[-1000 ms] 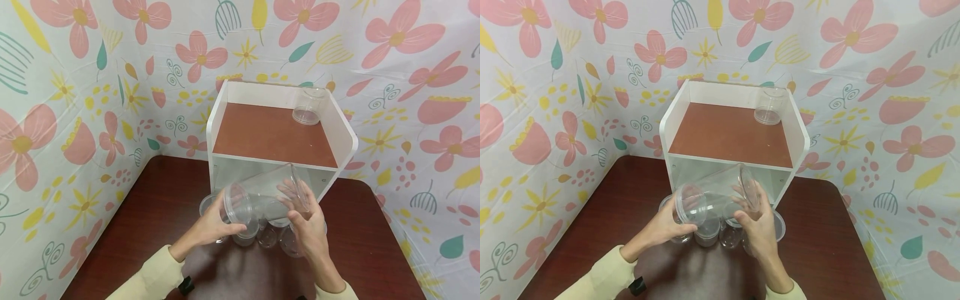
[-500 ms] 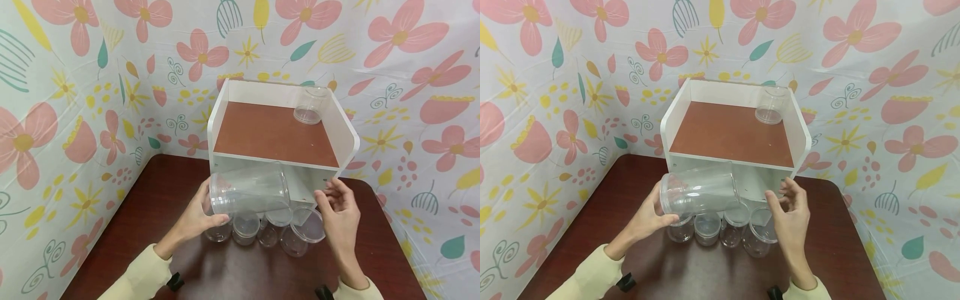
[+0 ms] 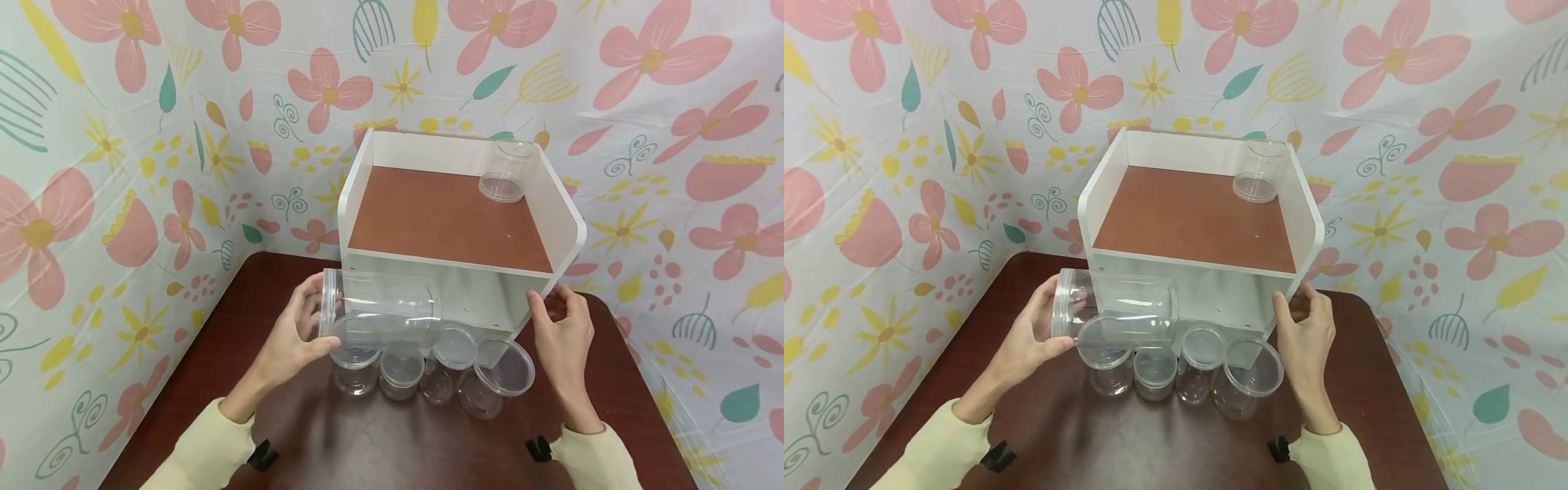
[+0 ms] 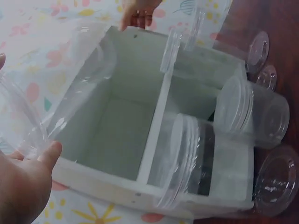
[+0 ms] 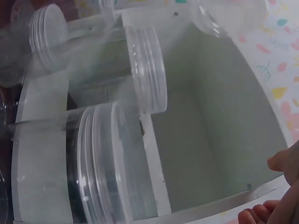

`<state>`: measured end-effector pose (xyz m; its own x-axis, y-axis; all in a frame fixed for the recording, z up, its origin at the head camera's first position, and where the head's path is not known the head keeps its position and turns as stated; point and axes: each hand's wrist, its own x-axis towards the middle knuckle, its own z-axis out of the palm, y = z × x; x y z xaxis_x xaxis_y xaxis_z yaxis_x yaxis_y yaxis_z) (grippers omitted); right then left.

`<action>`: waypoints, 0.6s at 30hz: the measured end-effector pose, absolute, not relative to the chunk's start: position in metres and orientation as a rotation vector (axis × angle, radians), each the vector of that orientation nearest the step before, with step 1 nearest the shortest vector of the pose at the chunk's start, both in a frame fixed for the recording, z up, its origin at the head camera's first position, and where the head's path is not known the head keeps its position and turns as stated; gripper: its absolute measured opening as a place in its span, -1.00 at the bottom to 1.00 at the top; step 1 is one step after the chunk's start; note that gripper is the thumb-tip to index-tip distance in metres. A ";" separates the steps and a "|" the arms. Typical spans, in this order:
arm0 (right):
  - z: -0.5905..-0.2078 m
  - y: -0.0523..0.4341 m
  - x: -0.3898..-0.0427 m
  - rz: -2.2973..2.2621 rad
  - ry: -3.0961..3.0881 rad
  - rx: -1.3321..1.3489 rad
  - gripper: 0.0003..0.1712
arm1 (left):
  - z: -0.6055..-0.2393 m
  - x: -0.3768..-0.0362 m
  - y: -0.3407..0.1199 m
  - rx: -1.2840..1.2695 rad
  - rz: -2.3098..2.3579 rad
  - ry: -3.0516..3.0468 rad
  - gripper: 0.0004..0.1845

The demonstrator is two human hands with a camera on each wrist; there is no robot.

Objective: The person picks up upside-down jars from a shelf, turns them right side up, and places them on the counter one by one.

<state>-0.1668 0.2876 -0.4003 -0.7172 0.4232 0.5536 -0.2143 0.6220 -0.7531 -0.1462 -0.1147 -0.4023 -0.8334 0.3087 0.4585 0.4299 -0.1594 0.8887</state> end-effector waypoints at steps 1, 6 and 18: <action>-0.401 0.288 -0.169 1.090 -2.110 -0.157 -0.64 | -0.402 -0.146 -0.117 -0.873 -2.152 -1.976 -0.03; -0.404 0.290 -0.178 1.048 -2.100 -0.123 -0.71 | -0.397 -0.145 -0.131 -0.870 -2.137 -1.949 -0.04; -0.409 0.292 -0.189 1.013 -2.089 -0.107 -0.81 | -0.372 -0.140 -0.162 -0.750 -1.956 -2.037 -0.06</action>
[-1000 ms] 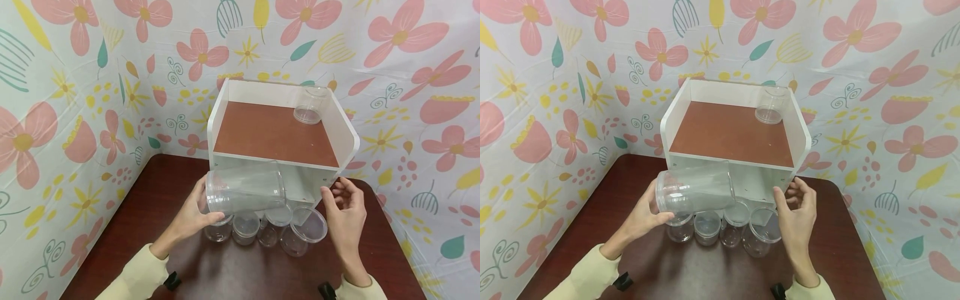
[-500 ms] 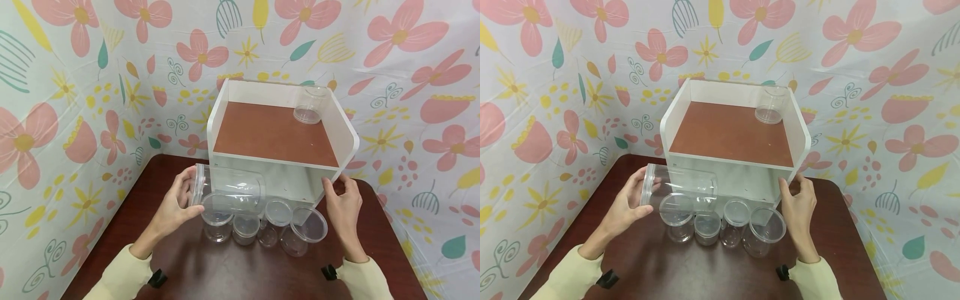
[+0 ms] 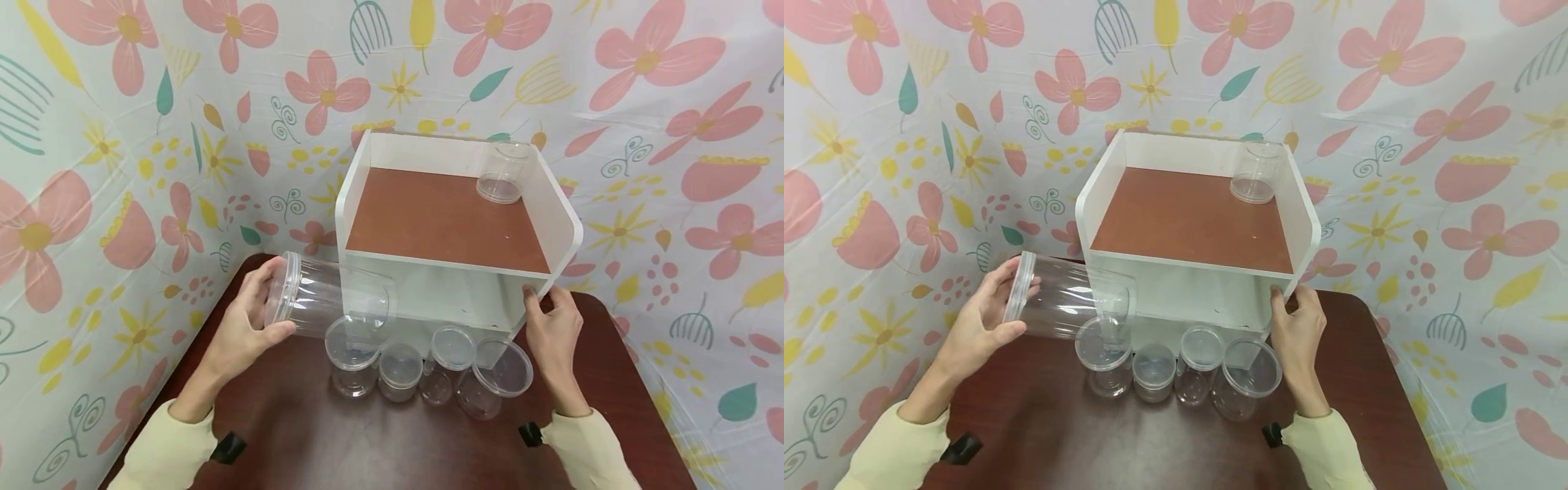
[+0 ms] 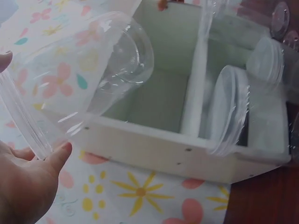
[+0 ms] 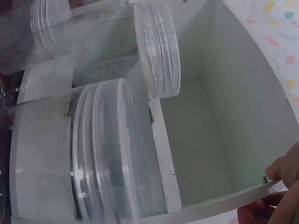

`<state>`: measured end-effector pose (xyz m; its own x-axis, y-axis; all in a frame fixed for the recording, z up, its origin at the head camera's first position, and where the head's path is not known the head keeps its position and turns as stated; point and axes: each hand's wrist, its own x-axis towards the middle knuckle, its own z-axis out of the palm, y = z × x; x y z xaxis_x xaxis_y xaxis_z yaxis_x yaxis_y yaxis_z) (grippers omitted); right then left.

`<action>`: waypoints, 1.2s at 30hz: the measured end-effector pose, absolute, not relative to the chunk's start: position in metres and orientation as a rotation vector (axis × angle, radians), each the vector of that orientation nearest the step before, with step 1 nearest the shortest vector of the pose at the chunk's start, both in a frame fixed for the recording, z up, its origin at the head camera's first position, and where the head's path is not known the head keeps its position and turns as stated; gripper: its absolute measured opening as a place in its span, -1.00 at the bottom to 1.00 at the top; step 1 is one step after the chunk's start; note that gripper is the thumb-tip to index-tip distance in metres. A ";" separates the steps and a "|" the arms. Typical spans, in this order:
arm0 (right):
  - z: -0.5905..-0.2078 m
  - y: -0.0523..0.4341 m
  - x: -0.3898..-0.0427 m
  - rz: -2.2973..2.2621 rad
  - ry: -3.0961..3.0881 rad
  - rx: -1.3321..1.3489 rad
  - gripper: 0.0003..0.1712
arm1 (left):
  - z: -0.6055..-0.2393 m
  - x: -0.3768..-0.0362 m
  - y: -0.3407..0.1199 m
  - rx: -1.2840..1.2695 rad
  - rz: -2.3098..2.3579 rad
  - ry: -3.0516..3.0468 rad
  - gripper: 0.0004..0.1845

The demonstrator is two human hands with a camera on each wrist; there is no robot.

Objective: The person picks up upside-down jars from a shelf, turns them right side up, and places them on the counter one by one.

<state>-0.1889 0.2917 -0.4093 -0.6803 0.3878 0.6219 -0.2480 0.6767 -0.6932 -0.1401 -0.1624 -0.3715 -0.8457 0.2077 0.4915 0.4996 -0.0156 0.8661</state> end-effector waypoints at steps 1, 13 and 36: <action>-0.410 0.291 -0.189 1.011 -2.086 -0.102 -0.81 | -0.370 -0.140 -0.165 -0.744 -1.954 -2.029 -0.06; -0.413 0.292 -0.191 0.973 -2.058 -0.047 -0.87 | -0.342 -0.138 -0.194 -0.661 -1.853 -2.033 -0.05; -0.415 0.292 -0.191 0.958 -2.049 -0.031 -0.87 | -0.344 -0.144 -0.226 -0.306 -1.247 -2.515 0.08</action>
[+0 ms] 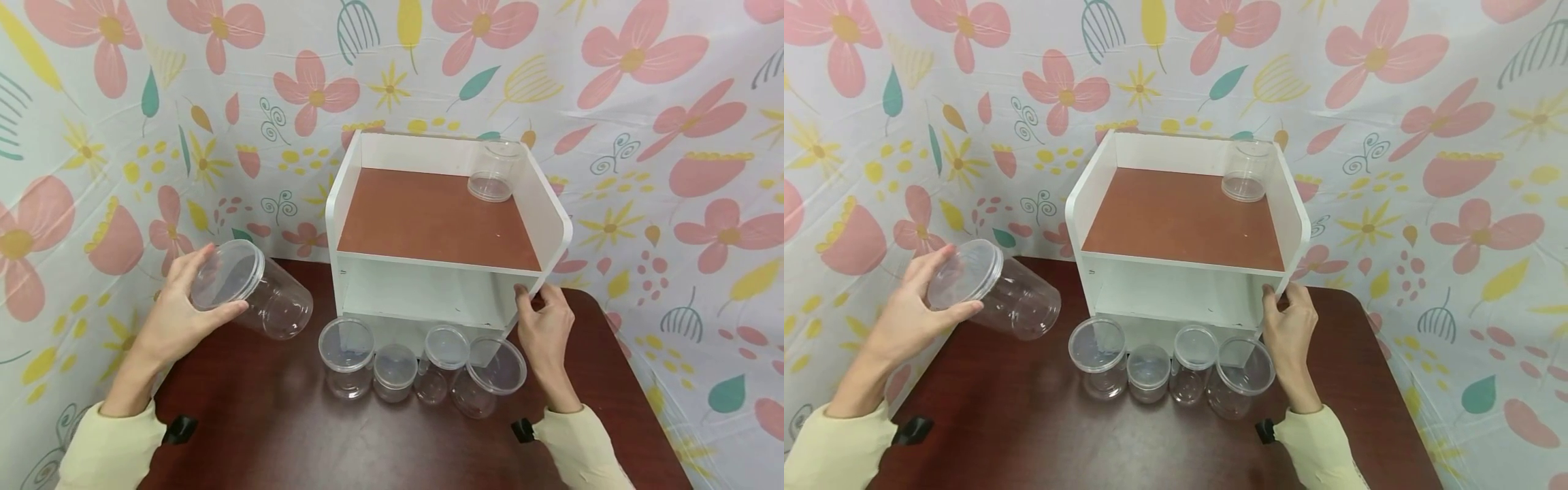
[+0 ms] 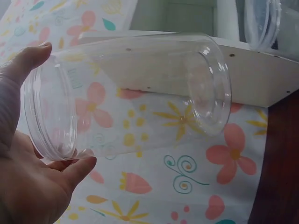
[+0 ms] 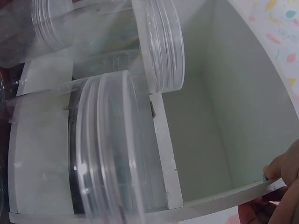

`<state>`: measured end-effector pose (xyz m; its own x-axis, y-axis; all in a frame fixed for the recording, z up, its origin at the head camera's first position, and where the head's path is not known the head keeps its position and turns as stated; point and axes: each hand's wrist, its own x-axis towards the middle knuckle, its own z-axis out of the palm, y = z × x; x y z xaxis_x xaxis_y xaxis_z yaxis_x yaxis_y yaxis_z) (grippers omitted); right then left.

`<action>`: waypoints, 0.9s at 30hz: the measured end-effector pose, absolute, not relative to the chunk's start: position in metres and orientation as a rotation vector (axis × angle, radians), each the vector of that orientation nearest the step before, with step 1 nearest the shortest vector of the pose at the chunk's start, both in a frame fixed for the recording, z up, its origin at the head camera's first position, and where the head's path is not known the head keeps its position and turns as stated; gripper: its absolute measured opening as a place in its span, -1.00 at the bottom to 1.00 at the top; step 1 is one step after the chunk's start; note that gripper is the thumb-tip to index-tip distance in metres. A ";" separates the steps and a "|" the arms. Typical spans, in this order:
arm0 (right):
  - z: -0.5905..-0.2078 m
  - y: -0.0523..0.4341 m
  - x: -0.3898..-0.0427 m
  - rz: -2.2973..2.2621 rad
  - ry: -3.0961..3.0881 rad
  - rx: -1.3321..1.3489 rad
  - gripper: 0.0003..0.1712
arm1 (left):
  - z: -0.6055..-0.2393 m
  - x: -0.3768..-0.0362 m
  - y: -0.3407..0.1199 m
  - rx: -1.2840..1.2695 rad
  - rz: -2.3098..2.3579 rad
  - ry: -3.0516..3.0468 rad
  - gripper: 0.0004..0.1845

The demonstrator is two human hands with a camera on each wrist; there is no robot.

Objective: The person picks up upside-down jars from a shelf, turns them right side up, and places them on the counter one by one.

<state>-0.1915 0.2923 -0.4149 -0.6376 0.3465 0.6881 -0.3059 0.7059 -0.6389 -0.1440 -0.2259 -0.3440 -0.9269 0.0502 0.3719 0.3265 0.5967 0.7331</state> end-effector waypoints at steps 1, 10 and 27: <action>-0.415 0.292 -0.192 0.957 -2.049 -0.032 -0.87 | -0.346 -0.145 -0.225 -0.301 -1.236 -2.531 0.09; -0.416 0.292 -0.192 0.955 -2.057 -0.034 -0.86 | -0.373 -0.153 -0.219 -0.280 -1.187 -2.625 0.17; -0.414 0.291 -0.190 0.961 -2.034 0.011 -0.89 | -0.420 -0.160 -0.204 -0.336 -1.212 -2.677 0.20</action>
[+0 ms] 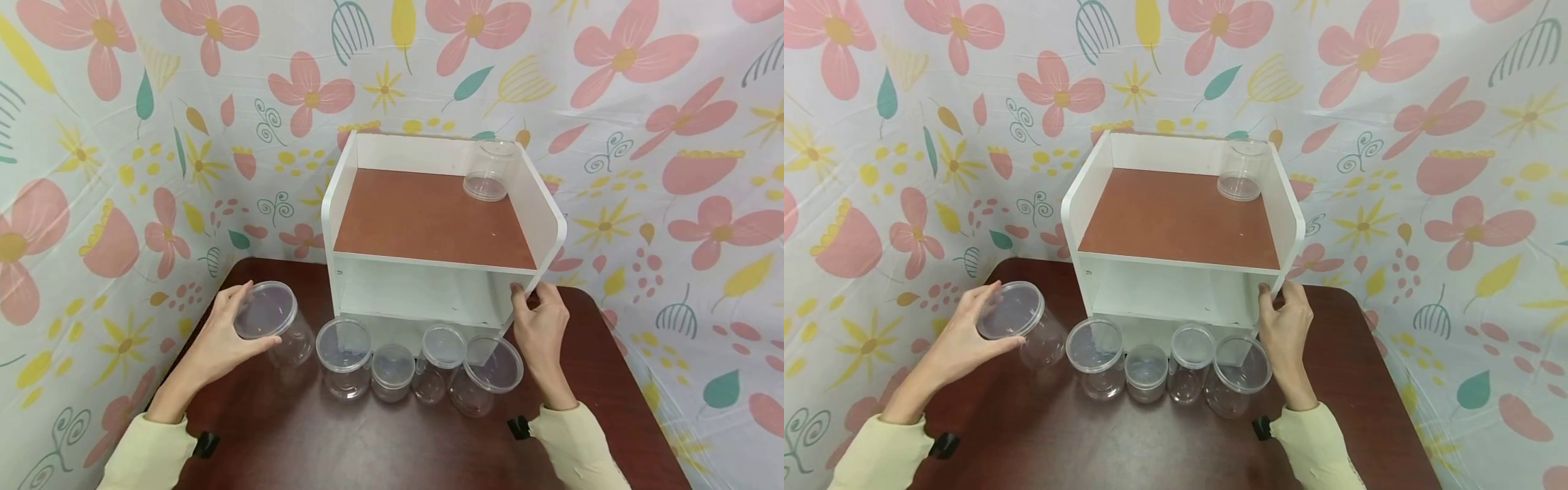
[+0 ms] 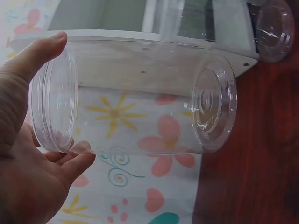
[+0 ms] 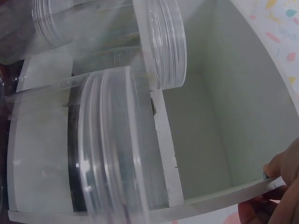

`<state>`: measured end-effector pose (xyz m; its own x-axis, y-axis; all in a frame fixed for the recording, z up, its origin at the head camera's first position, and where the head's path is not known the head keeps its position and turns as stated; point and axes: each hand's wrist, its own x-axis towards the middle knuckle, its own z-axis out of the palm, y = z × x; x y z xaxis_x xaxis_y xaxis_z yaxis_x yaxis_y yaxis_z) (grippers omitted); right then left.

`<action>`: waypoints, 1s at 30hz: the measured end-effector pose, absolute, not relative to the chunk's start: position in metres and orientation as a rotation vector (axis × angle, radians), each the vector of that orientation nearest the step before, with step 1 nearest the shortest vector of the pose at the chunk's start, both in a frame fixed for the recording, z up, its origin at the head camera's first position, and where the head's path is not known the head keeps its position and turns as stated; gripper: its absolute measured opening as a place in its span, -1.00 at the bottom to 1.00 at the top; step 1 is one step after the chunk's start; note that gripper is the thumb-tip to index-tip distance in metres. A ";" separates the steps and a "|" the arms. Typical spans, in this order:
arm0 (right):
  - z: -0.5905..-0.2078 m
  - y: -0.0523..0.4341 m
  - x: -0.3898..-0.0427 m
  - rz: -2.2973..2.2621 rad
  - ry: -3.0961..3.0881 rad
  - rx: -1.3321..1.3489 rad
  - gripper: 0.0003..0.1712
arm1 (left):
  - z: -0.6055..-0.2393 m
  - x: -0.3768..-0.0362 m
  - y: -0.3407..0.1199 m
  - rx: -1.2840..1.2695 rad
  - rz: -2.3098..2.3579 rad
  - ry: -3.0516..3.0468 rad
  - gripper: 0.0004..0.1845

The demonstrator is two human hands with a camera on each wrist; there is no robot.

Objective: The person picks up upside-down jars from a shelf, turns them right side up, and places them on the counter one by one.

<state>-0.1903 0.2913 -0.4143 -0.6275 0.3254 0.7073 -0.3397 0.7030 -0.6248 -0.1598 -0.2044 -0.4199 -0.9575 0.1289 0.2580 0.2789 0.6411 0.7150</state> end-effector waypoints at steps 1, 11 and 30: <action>-0.414 0.292 -0.190 0.961 -2.034 0.013 -0.88 | -0.423 -0.160 -0.203 -0.335 -1.204 -2.683 0.21; -0.415 0.293 -0.192 0.954 -2.039 0.009 -0.87 | -0.449 -0.165 -0.196 -0.320 -1.145 -2.757 0.24; -0.417 0.293 -0.192 0.955 -2.030 0.013 -0.89 | -0.477 -0.164 -0.186 -0.326 -1.118 -2.793 0.26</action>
<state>-0.1920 0.2935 -0.4171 -0.6234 0.3244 0.7115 -0.3413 0.7057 -0.6208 -0.1636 -0.1860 -0.4774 -0.9703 0.1557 0.1852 0.2405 0.7047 0.6675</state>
